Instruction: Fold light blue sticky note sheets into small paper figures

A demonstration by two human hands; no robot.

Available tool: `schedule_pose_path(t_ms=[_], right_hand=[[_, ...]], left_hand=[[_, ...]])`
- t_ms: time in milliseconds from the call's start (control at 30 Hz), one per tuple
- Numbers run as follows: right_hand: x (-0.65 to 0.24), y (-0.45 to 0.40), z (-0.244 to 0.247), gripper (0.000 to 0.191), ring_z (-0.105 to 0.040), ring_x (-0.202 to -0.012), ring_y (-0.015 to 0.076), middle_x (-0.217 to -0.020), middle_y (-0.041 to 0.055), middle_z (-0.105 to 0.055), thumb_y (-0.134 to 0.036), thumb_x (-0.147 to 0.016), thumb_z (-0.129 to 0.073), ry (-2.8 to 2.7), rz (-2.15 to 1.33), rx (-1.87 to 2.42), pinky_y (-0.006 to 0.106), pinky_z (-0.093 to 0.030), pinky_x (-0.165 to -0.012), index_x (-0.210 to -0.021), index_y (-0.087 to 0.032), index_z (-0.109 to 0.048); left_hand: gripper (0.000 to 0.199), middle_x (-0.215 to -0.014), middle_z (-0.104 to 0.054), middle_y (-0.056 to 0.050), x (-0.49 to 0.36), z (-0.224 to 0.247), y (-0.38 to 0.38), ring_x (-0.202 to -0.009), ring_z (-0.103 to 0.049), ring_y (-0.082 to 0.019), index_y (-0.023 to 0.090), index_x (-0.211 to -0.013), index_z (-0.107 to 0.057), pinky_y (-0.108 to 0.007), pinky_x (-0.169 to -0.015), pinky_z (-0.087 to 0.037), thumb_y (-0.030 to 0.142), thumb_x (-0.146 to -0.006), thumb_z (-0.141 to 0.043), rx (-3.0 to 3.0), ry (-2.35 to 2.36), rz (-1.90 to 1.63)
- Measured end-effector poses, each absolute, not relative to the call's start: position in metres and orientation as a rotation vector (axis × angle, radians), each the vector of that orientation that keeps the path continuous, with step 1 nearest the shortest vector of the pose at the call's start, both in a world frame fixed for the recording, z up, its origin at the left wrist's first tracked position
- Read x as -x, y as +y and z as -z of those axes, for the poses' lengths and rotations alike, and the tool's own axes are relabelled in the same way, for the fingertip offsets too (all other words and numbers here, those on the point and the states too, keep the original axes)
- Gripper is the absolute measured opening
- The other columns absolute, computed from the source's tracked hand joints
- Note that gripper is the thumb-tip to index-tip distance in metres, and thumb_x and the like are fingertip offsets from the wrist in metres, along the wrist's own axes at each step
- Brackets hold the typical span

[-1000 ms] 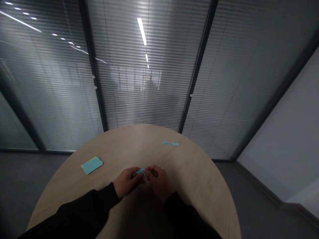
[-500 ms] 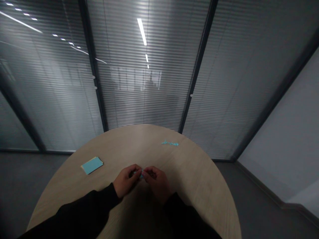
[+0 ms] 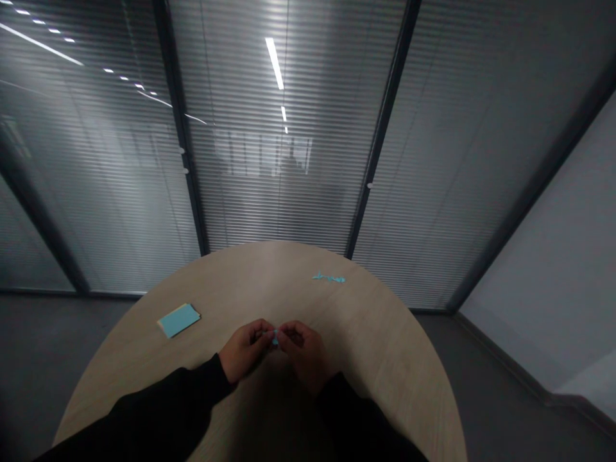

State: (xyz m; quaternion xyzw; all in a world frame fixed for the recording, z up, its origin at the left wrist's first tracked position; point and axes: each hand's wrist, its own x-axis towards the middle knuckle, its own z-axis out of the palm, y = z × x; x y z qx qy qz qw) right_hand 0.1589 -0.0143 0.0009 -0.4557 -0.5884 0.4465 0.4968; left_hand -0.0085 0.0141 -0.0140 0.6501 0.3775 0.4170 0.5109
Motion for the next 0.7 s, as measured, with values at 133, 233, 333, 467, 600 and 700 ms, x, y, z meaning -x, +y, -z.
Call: schedule_pose_path(t_ms=[133,233,333,467,600,700], right_hand=[[-0.159,-0.014,-0.001,0.032,-0.066,-0.073,0.0188,-0.077,0.0047,-0.07,-0.047,-0.079,-0.071,-1.411,-1.083,1.116,0.029,-0.05,-0.068,-0.087,-0.016,-0.068],[-0.159,-0.015,-0.005,0.031,-0.067,-0.073,0.0193,-0.076,0.0043,-0.07,-0.046,-0.079,-0.071,-1.375,-1.078,1.108,0.031,-0.052,-0.07,-0.085,-0.017,-0.067],[-0.16,-0.015,-0.005,0.033,-0.068,-0.074,0.0202,-0.078,0.005,-0.071,-0.047,-0.076,-0.073,-1.326,-1.104,1.086,0.032,-0.053,-0.072,-0.086,-0.017,-0.067],[-0.159,-0.012,0.001,0.034,-0.068,-0.074,0.0201,-0.077,0.0049,-0.071,-0.048,-0.076,-0.073,-1.311,-1.108,1.074,0.033,-0.054,-0.072,-0.087,-0.017,-0.066],[-0.159,-0.011,0.001,0.033,-0.068,-0.072,0.0195,-0.076,0.0044,-0.071,-0.047,-0.077,-0.072,-1.301,-1.106,1.066,0.032,-0.053,-0.07,-0.088,-0.017,-0.066],[-0.159,-0.013,-0.003,0.03,-0.066,-0.069,0.0186,-0.072,0.003,-0.069,-0.046,-0.079,-0.069,-1.332,-1.094,1.066,0.031,-0.052,-0.067,-0.086,-0.017,-0.065]], left_hand=[[0.035,-0.077,-0.07,-0.007,0.008,0.014,0.015,-0.072,-0.065,-0.018,0.015,-0.087,-0.061,-0.029,-0.068,-0.047,0.049,-0.085,-0.062,-1.541,0.891,-1.021],[0.041,-0.083,-0.072,-0.009,0.007,0.01,0.014,-0.074,-0.066,-0.018,0.014,-0.094,-0.06,-0.03,-0.069,-0.048,0.052,-0.081,-0.067,-1.45,0.82,-0.99],[0.044,-0.083,-0.072,-0.009,0.007,0.006,0.012,-0.071,-0.065,-0.017,0.014,-0.097,-0.06,-0.028,-0.065,-0.046,0.052,-0.078,-0.071,-1.443,0.796,-0.962],[0.038,-0.083,-0.072,-0.01,0.008,0.003,0.011,-0.073,-0.065,-0.017,0.014,-0.09,-0.06,-0.027,-0.065,-0.045,0.05,-0.079,-0.07,-1.497,0.816,-0.962],[0.041,-0.083,-0.073,-0.01,0.008,0.005,0.014,-0.072,-0.065,-0.017,0.014,-0.088,-0.061,-0.027,-0.064,-0.044,0.053,-0.078,-0.07,-1.491,0.831,-0.929],[0.041,-0.081,-0.072,-0.009,0.008,0.007,0.014,-0.07,-0.064,-0.017,0.015,-0.083,-0.061,-0.028,-0.064,-0.043,0.055,-0.078,-0.067,-1.5,0.806,-0.901]])
